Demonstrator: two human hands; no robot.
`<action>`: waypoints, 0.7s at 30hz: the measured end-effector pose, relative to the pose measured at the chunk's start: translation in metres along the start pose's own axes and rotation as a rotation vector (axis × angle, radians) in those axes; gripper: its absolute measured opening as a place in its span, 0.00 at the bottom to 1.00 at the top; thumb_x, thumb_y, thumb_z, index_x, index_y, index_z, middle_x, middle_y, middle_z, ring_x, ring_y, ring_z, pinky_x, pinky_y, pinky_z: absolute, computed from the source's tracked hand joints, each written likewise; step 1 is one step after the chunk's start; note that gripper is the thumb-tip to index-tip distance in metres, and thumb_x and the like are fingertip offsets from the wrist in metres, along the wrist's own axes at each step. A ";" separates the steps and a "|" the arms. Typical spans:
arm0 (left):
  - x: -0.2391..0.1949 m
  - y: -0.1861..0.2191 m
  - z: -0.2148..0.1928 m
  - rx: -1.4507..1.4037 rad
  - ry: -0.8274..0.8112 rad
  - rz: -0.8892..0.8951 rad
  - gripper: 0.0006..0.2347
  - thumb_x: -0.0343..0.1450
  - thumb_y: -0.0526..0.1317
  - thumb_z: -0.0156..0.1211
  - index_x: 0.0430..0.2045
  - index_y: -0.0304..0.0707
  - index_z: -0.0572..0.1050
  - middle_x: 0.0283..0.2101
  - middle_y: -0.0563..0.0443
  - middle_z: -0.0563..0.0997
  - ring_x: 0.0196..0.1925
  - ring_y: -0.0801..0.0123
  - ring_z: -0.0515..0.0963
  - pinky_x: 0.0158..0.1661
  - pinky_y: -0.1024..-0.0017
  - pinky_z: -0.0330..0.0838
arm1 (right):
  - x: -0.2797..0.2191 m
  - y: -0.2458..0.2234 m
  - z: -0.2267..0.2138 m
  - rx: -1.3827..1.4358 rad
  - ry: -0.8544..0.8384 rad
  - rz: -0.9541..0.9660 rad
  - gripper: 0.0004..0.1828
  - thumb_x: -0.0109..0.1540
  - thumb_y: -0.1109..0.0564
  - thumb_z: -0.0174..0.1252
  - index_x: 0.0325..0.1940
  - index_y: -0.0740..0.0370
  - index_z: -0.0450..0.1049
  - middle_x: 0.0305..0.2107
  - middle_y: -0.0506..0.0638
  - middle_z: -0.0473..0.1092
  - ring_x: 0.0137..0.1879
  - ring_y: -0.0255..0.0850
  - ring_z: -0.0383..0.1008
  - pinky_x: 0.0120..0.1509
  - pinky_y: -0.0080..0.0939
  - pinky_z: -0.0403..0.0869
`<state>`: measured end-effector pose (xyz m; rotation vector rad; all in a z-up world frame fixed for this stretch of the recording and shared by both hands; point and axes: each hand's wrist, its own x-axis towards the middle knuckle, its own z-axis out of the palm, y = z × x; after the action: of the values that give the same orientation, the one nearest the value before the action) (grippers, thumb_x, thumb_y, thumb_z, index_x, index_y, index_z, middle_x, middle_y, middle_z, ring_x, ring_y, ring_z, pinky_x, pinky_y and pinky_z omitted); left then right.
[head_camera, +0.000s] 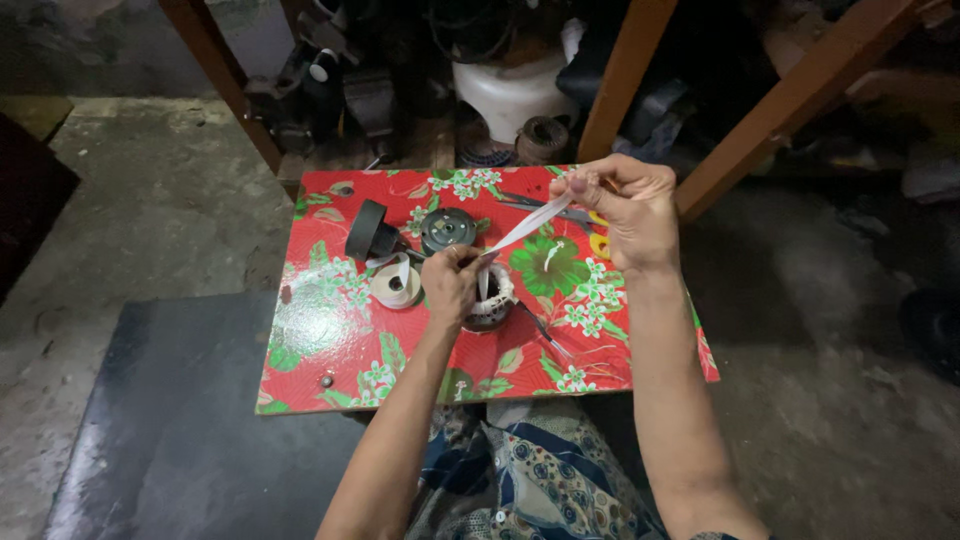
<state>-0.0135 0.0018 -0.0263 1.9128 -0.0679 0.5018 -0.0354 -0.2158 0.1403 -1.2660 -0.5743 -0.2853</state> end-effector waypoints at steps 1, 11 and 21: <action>0.000 0.000 0.001 0.007 -0.003 -0.013 0.08 0.64 0.43 0.72 0.30 0.40 0.86 0.26 0.47 0.85 0.25 0.67 0.85 0.30 0.70 0.74 | -0.003 -0.006 -0.001 0.005 -0.008 -0.015 0.03 0.63 0.68 0.65 0.41 0.70 0.79 0.36 0.59 0.79 0.43 0.42 0.82 0.53 0.42 0.82; 0.000 -0.001 0.000 0.047 -0.022 -0.036 0.08 0.64 0.41 0.69 0.31 0.40 0.85 0.28 0.45 0.85 0.29 0.63 0.85 0.34 0.68 0.75 | -0.064 0.013 -0.007 -0.419 0.224 -0.029 0.05 0.62 0.69 0.69 0.43 0.70 0.82 0.32 0.52 0.76 0.35 0.30 0.71 0.38 0.30 0.68; 0.003 -0.006 0.003 0.071 -0.006 0.009 0.08 0.64 0.44 0.68 0.30 0.41 0.85 0.29 0.45 0.85 0.32 0.60 0.86 0.35 0.66 0.76 | -0.095 0.066 -0.020 -0.474 -0.092 0.201 0.09 0.59 0.65 0.68 0.44 0.62 0.83 0.31 0.46 0.79 0.31 0.26 0.73 0.34 0.27 0.70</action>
<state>-0.0085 0.0022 -0.0311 1.9844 -0.0632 0.5109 -0.0762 -0.2260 0.0307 -1.7900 -0.4660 -0.2002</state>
